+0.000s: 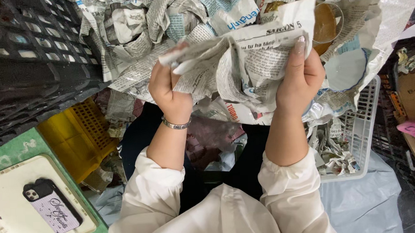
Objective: The person sits cross-legged on the floor and wraps small items, including glassware and ceramic pieces, in newspaper. They fold the paper around each item, place it in a pile, and repeat the process with additional items from a nearby basket.
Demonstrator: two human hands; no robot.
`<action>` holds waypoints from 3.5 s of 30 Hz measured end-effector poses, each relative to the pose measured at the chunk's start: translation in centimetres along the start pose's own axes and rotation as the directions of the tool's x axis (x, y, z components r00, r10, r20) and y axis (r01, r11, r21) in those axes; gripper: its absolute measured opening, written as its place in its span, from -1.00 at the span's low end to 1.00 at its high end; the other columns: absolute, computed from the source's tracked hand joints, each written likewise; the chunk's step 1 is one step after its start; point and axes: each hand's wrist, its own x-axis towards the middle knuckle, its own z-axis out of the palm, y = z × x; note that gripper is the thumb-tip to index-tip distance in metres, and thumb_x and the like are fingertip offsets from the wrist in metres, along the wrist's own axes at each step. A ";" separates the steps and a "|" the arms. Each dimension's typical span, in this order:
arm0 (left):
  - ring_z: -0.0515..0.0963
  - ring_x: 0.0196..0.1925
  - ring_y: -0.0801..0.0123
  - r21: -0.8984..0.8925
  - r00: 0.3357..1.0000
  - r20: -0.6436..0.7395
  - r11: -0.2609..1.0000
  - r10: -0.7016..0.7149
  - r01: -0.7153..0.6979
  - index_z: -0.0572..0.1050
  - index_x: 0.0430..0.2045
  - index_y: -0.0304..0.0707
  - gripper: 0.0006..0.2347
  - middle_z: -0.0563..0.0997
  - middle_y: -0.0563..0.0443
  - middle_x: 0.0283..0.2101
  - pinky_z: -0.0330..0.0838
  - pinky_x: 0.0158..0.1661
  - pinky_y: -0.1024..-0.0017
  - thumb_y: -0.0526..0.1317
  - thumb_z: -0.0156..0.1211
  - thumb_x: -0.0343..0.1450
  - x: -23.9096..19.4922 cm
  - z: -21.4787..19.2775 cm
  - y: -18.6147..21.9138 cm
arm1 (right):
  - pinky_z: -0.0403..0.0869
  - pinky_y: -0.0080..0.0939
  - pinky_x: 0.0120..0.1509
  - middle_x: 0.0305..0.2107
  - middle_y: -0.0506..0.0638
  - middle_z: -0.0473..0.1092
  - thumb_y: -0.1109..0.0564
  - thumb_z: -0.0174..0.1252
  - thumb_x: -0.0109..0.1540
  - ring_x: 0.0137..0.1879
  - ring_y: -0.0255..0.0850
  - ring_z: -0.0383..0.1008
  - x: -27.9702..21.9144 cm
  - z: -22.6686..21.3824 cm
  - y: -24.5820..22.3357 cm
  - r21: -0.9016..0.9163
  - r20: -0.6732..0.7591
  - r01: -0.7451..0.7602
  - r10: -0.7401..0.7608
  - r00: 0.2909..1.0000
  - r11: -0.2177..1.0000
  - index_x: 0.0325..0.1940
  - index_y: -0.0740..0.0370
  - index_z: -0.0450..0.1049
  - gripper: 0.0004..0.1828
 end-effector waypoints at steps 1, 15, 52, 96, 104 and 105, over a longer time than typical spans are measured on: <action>0.64 0.16 0.21 -0.074 0.999 -0.004 0.996 0.042 -0.042 0.47 0.10 -0.29 -0.73 0.62 -0.17 0.11 0.53 0.20 0.35 -0.09 0.02 0.66 -0.1 0.0 0.2 | 0.31 -0.40 0.03 -0.22 -0.14 0.48 0.07 0.11 0.51 -0.12 -0.45 0.31 0.1 0.1 0.1 0.004 -0.018 0.002 -0.002 1.000 1.000 0.02 0.45 0.56 -0.68; 0.53 0.04 0.08 0.232 0.843 -0.171 0.852 0.510 -0.469 0.48 0.04 -0.28 -0.59 0.50 -0.15 0.01 0.48 0.07 0.18 0.09 0.05 0.53 -0.8 0.0 -0.3 | 0.32 -0.36 -0.10 -0.33 -0.04 0.48 0.06 0.07 0.46 -0.25 -0.40 0.38 -0.2 0.6 -0.7 -0.181 -0.196 0.033 -0.069 0.978 0.983 0.01 0.43 0.55 -0.66; 0.59 -0.21 0.31 -0.638 0.845 -0.032 0.661 -0.534 0.394 0.35 0.27 -0.48 -0.63 0.60 -0.14 -0.16 0.56 -0.07 0.28 -0.13 -0.06 0.67 -0.9 -1.6 -3.6 | 0.46 0.09 0.49 0.32 0.21 0.31 0.00 -0.12 0.48 0.34 0.06 0.46 4.2 -4.9 3.0 0.663 -0.103 -0.152 0.290 0.952 0.733 0.46 0.42 0.19 -0.44; 0.57 -0.07 0.52 -0.008 0.898 0.338 0.954 -0.280 0.300 0.54 -0.04 -0.52 -0.79 0.67 0.02 -0.08 0.46 0.03 0.49 -0.25 0.18 0.62 3.0 -3.1 3.7 | 0.01 0.45 0.24 0.26 0.31 0.27 -0.05 0.56 0.02 0.36 0.28 0.10 4.5 -7.1 1.7 -0.954 0.111 0.134 -0.099 0.989 0.268 0.08 0.02 0.62 -0.45; 0.58 -0.11 0.52 0.023 0.903 0.320 0.955 -0.286 0.294 0.55 -0.06 -0.50 -0.78 0.69 -0.02 -0.11 0.47 -0.03 0.48 -0.23 0.19 0.61 3.3 -3.5 3.7 | -0.04 0.33 0.38 0.13 0.09 0.49 -0.04 0.50 0.14 0.39 0.11 0.19 5.8 -7.7 4.5 -0.959 0.054 0.087 -0.127 0.990 0.271 -0.18 0.00 0.73 -0.78; 0.58 -0.10 0.52 0.012 0.905 0.320 0.956 -0.281 0.293 0.55 -0.05 -0.50 -0.78 0.69 -0.02 -0.10 0.47 -0.02 0.48 -0.23 0.19 0.61 3.3 -3.6 3.8 | -0.05 0.33 0.36 0.14 0.10 0.48 -0.04 0.50 0.14 0.38 0.11 0.19 5.7 -7.5 4.0 -0.954 0.059 0.105 -0.166 0.984 0.282 -0.19 0.01 0.73 -0.78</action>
